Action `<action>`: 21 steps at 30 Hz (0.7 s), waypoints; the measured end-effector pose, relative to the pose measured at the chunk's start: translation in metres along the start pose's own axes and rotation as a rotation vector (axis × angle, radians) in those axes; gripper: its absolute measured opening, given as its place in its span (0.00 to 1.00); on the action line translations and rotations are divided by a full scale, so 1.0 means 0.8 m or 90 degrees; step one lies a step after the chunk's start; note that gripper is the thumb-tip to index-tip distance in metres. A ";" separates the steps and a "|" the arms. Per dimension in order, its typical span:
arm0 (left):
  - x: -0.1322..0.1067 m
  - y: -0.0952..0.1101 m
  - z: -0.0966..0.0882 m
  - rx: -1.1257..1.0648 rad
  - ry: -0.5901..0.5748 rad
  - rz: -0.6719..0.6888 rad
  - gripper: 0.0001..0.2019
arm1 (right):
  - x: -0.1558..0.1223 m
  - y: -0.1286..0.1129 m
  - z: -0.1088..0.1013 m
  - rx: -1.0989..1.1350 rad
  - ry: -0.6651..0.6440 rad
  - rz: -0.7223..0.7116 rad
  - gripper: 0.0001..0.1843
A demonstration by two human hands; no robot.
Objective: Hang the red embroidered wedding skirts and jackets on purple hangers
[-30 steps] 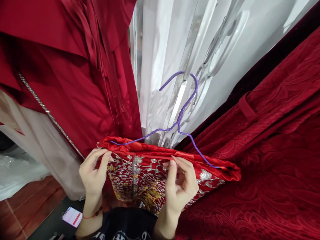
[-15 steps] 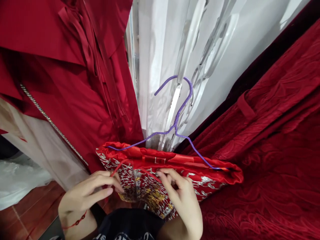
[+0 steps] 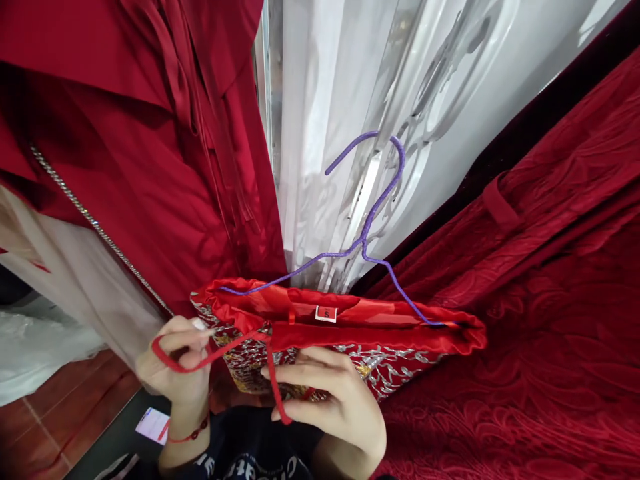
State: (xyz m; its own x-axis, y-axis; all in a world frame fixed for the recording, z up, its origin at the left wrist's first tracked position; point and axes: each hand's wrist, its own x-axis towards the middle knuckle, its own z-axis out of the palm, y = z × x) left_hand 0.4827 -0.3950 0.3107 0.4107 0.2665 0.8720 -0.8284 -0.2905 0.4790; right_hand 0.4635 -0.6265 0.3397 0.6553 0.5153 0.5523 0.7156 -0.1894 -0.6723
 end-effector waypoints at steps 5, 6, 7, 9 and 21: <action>0.005 0.015 0.008 -0.134 -0.384 -0.113 0.08 | -0.005 0.001 0.008 0.020 0.196 -0.004 0.13; 0.005 0.017 0.008 -0.099 -0.420 -0.140 0.07 | -0.006 0.002 0.012 0.012 0.213 0.001 0.13; 0.005 0.019 0.007 -0.064 -0.447 -0.163 0.06 | -0.005 0.003 0.015 0.006 0.212 0.006 0.14; 0.002 0.020 0.006 -0.003 -0.493 -0.194 0.07 | -0.004 0.005 0.022 -0.012 0.170 0.008 0.17; -0.005 0.013 0.017 0.089 -0.559 -0.263 0.20 | -0.002 0.003 0.028 -0.277 0.073 0.001 0.15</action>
State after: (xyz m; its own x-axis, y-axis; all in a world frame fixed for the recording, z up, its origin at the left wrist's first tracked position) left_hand 0.4776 -0.4115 0.3135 0.8423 -0.3900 0.3720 -0.5267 -0.4492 0.7217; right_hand 0.4589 -0.6088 0.3263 0.6613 0.4229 0.6195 0.7336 -0.5368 -0.4167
